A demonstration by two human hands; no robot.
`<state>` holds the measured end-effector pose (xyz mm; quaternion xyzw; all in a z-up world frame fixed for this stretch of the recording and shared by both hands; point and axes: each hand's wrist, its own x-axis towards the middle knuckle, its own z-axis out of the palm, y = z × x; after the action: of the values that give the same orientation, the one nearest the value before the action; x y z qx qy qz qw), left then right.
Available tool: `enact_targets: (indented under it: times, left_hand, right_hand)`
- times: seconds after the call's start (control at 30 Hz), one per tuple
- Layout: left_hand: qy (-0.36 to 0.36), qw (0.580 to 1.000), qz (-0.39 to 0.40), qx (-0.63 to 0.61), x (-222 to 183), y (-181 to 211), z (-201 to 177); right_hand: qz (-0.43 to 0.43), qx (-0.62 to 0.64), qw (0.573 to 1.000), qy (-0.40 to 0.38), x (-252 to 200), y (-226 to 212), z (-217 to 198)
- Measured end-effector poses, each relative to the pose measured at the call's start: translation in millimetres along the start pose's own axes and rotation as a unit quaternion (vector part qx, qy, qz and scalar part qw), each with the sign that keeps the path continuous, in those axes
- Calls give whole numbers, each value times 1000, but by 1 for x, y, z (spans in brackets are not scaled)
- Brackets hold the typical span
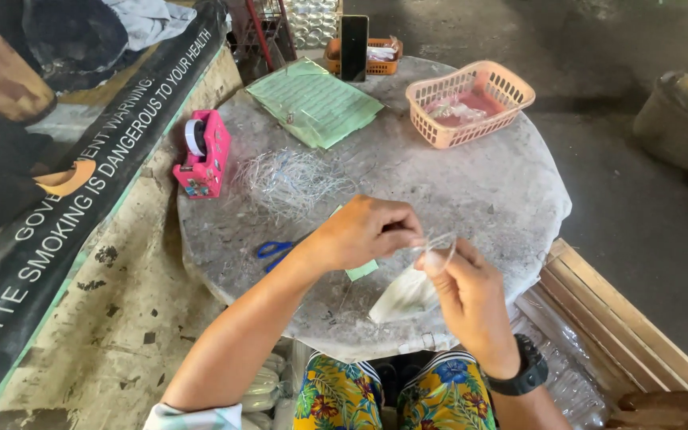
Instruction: Packing bundles of white candles into plastic bags and tying them shut.
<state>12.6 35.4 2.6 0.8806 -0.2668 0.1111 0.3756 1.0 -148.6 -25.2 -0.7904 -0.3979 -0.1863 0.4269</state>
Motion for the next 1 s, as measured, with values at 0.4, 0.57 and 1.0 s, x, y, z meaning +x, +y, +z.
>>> enact_targets:
  times: [0.4,0.57,1.0]
  left_hand:
    - [-66,893,-118,-429,-34,-22,37]
    - [117,724,-113,-671,-34,-9,44]
    - [130,945,-108,-280,-37,-52,42]
  right_hand:
    - [170,254,951,-55,30,9,-18]
    - [172,267,946,-61,43,1,-11]
    - [11,169,985,-31,33,44,4]
